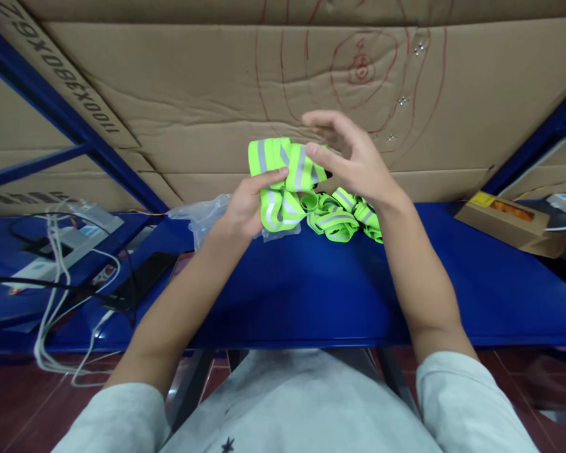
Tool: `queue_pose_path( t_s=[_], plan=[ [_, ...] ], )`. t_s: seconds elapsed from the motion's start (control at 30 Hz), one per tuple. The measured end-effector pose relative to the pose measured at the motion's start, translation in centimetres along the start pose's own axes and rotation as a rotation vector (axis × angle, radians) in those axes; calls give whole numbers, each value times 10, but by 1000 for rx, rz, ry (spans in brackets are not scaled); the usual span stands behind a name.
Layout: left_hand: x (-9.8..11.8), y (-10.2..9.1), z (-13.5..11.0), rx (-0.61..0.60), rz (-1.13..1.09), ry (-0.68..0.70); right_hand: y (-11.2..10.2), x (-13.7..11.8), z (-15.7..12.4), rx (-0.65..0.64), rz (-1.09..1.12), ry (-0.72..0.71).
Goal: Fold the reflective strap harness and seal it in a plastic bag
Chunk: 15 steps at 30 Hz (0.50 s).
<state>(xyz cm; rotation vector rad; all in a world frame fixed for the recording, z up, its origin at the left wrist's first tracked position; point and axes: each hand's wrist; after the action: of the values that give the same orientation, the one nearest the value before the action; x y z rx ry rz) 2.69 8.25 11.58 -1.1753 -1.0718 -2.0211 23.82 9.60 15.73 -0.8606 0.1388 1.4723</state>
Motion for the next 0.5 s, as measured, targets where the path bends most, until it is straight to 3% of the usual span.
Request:
queue_pose_path(
  t_s=[0.23, 0.5],
  plan=[
    [-5, 1, -2, 20, -2, 55, 1, 0, -1, -141, -169, 142],
    [-2, -1, -2, 18, 66, -25, 9, 10, -1, -138, -303, 21]
  ],
)
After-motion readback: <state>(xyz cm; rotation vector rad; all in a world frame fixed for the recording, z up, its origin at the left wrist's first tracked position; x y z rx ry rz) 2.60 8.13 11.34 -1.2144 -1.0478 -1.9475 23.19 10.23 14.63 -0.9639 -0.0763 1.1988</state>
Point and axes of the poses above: each hand's wrist, its own z-axis towards the middle knuckle, its own y-axis out of the palm, x = y × z, and after that the axes turned 2 degrees about -x, right-handed
